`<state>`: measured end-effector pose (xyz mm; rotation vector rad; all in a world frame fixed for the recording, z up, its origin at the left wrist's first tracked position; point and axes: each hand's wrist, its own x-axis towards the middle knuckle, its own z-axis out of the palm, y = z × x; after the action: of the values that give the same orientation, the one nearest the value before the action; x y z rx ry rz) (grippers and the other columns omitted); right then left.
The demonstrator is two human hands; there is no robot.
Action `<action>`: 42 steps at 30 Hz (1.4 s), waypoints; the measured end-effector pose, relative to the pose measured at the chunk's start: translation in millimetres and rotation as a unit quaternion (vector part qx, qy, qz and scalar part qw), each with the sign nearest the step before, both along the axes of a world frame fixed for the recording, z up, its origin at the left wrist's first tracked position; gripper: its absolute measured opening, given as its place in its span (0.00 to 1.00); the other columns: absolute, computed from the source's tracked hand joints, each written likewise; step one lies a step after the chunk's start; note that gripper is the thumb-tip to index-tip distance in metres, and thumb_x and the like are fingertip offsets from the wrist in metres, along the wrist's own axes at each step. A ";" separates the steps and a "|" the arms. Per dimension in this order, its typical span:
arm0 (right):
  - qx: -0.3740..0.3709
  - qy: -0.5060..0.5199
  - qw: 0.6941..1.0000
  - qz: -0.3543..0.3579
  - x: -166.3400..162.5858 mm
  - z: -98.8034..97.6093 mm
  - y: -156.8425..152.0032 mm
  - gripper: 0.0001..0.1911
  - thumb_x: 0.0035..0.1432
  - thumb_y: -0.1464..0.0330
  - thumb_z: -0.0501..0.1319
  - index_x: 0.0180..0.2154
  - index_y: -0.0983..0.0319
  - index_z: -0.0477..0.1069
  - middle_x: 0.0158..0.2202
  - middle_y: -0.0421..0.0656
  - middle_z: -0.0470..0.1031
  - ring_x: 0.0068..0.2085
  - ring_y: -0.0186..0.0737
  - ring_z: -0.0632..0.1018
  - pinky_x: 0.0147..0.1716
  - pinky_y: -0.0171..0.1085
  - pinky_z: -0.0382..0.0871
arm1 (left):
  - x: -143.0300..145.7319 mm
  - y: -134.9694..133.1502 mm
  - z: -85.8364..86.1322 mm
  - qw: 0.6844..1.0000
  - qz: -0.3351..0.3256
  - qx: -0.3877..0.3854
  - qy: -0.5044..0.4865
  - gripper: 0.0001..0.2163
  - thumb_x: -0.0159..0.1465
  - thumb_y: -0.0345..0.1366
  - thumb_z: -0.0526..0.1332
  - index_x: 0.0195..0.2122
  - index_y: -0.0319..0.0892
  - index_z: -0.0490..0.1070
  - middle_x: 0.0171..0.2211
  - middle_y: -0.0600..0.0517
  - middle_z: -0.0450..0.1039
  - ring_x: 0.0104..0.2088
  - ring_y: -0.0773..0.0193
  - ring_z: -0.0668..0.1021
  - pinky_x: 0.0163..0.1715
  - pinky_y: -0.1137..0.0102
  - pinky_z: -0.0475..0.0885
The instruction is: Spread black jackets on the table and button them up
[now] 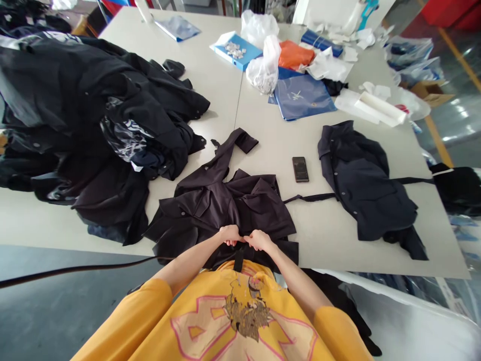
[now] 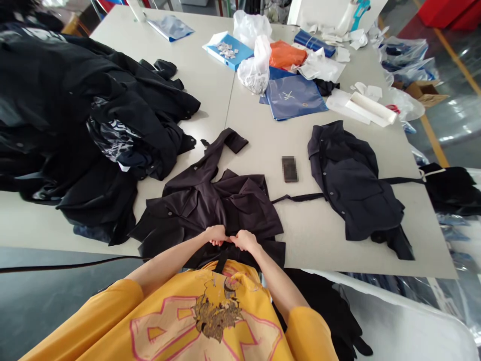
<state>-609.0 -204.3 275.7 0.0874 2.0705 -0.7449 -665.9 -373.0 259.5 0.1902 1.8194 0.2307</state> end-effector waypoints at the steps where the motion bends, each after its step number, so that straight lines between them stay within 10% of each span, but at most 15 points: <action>1: -0.001 -0.014 1.000 0.012 -2.1 -2.4 0.6 0.25 0.66 0.55 0.57 0.20 0.61 0.72 0.14 0.38 0.69 0.16 0.33 0.71 0.26 0.32 0.65 | -1.6 0.7 -0.1 1.000 -0.005 0.001 -0.007 0.25 0.60 0.56 0.66 0.17 0.39 0.76 0.22 0.47 0.78 0.21 0.63 0.78 0.30 0.68 0.77; 12: -0.040 -0.044 0.996 0.060 -8.4 -23.7 5.9 0.27 0.70 0.53 0.54 0.24 0.63 0.74 0.18 0.42 0.74 0.18 0.35 0.74 0.22 0.32 0.67 | 31.6 -10.6 -0.9 0.966 -0.090 0.066 0.235 0.24 0.69 0.53 0.58 0.29 0.37 0.79 0.28 0.41 0.79 0.34 0.53 0.82 0.38 0.65 0.75; 17: 0.001 0.111 0.991 0.071 21.6 -5.8 1.1 0.18 0.70 0.61 0.56 0.31 0.63 0.76 0.32 0.47 0.81 0.37 0.42 0.81 0.39 0.35 0.71 | 63.5 -9.0 3.3 0.883 -0.169 0.151 0.412 0.09 0.69 0.32 0.57 0.48 0.39 0.73 0.48 0.41 0.75 0.50 0.50 0.76 0.46 0.61 0.71; 24: -0.023 0.357 0.917 0.176 82.2 -6.4 -2.5 0.10 0.68 0.71 0.57 0.39 0.63 0.78 0.50 0.52 0.77 0.55 0.48 0.73 0.56 0.45 0.68 | 58.1 -15.5 -8.1 0.854 -0.223 0.195 0.427 0.07 0.71 0.29 0.55 0.46 0.40 0.71 0.43 0.45 0.72 0.44 0.54 0.75 0.42 0.62 0.68; 42: -0.095 0.377 0.921 0.019 112.4 -45.4 -4.6 0.15 0.62 0.76 0.57 0.48 0.64 0.77 0.56 0.50 0.77 0.59 0.46 0.75 0.63 0.47 0.68 | 49.4 -33.6 -27.7 0.750 -0.303 0.313 0.498 0.07 0.72 0.29 0.56 0.42 0.40 0.74 0.40 0.46 0.72 0.42 0.57 0.71 0.41 0.63 0.62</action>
<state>-496.6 -208.9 230.3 -0.4122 2.6890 -1.0639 -616.5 -406.6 231.8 1.6248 2.5169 0.2918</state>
